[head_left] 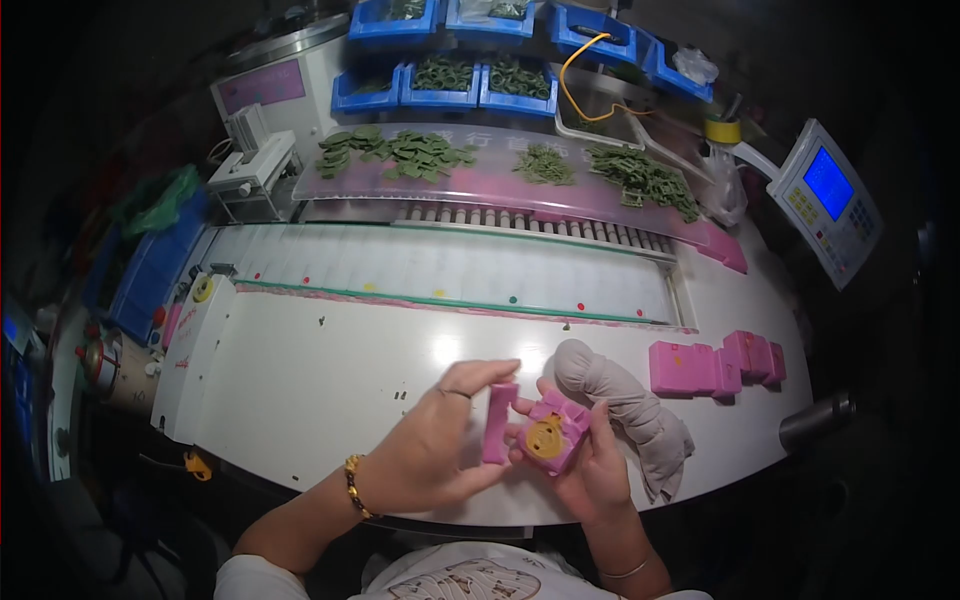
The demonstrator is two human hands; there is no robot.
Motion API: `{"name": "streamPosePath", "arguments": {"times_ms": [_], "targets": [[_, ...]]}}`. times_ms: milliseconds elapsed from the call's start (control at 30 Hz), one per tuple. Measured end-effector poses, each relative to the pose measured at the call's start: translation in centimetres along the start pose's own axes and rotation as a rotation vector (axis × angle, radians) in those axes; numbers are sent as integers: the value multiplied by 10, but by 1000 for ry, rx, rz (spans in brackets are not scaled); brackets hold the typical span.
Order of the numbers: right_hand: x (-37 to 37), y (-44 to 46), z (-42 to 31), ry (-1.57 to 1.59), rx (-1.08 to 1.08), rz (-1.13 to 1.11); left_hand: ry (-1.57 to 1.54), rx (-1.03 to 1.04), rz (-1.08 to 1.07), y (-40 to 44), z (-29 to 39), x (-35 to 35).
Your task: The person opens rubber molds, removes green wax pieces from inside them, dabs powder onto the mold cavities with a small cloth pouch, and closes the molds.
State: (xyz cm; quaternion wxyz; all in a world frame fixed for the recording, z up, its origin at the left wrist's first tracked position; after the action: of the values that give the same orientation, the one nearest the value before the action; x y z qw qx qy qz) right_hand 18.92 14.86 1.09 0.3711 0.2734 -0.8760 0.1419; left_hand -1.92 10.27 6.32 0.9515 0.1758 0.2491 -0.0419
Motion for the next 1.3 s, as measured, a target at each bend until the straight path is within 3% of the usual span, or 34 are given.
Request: {"name": "streamPosePath", "arguments": {"times_ms": [67,200,733,933,1000,1133,1233,1300], "targets": [[12,1,5,-87,23,121,81,90,-18,3,7,12],[21,-3,5,-153,73,82,113,224,-35,6,9,31],[22,3,5,-118,130,130,279,307,-32,-8,8,42],[23,-2,7,-78,-69,-35,167,271,18,-6,10,41],[24,-2,4,-385,-152,-159,158,318,49,-9,11,41],[33,-3,3,-254,-68,-25,35,300,65,-15,11,46],[22,0,7,-331,-152,-3,10,159,185,-20,9,36],[16,0,1,-605,-396,-123,5,46,293,-17,14,21]]}}
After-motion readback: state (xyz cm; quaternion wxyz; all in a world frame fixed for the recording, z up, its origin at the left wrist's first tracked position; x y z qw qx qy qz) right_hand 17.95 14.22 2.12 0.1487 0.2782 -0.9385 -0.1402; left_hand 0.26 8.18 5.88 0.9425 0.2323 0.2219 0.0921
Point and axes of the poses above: each hand's wrist, its own y-axis towards the middle knuckle, its own x-axis out of the palm, z = x × y, the point moved 1 cm from there along y, towards the middle knuckle, and after that the axes turned 9 degrees about -x, right-handed, at the moved point
